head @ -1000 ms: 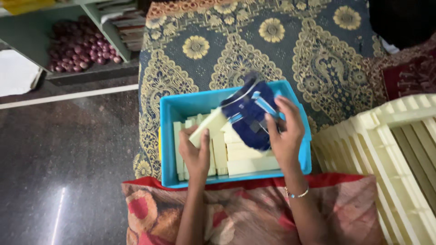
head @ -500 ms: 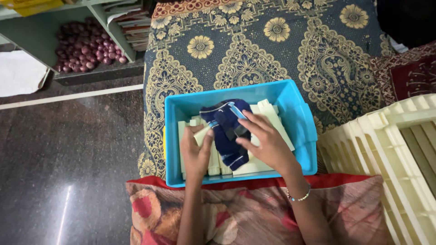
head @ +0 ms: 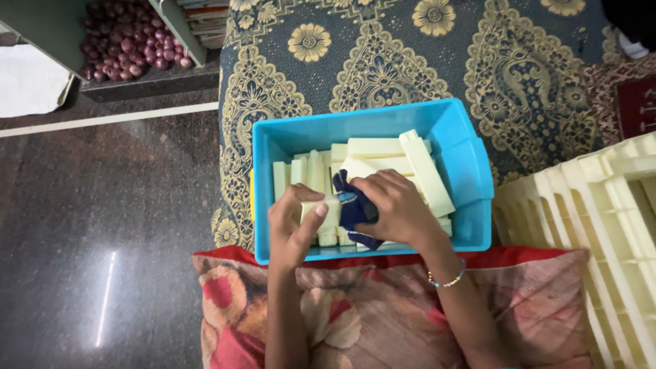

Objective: The person wipes white rectangular blocks with a cloth, picking them up from a blue bin and returning them to the bin after wiping.

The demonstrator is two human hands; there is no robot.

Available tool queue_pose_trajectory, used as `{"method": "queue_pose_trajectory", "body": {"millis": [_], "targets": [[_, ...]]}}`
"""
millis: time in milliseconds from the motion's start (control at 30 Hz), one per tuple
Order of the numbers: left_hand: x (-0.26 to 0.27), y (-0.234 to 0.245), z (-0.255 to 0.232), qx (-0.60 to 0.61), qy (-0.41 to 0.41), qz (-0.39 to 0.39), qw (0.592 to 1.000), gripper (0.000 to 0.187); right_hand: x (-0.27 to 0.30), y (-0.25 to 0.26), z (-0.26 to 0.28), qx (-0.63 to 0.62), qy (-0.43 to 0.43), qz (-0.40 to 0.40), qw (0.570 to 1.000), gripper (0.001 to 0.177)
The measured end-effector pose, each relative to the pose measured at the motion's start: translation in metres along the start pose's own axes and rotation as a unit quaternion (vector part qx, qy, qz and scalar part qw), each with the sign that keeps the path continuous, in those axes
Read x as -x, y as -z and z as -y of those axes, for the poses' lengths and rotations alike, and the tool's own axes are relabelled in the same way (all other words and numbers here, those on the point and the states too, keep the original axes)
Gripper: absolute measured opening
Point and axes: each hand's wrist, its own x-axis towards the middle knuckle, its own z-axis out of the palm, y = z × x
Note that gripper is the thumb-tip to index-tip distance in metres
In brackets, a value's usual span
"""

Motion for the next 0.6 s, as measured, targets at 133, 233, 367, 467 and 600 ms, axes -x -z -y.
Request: {"method": "queue_pose_trajectory", "body": {"millis": [133, 233, 367, 467, 600], "targets": [[0.014, 0.019, -0.018, 0.007, -0.112, -0.015, 0.994, 0.019, 0.002, 0.016, 0.023, -0.030, -0.003, 0.033, 0.999, 0.071], [0.026, 0.034, -0.035, -0.022, -0.094, -0.007, 0.995, 0.018, 0.003, 0.033, 0.043, -0.079, -0.015, 0.087, 0.993, 0.072], [0.035, 0.039, -0.037, 0.001, -0.156, -0.040, 0.987, 0.015, 0.015, 0.044, 0.048, -0.111, -0.015, 0.128, 0.985, 0.075], [0.037, 0.044, -0.027, 0.108, -0.225, -0.124, 0.960, 0.016, 0.044, 0.038, 0.022, -0.131, -0.030, 0.115, 0.984, 0.075], [0.022, 0.057, -0.016, 0.214, -0.273, -0.263, 0.900, 0.023, 0.069, 0.041, -0.040, -0.339, -0.181, -0.068, 0.921, 0.060]]}}
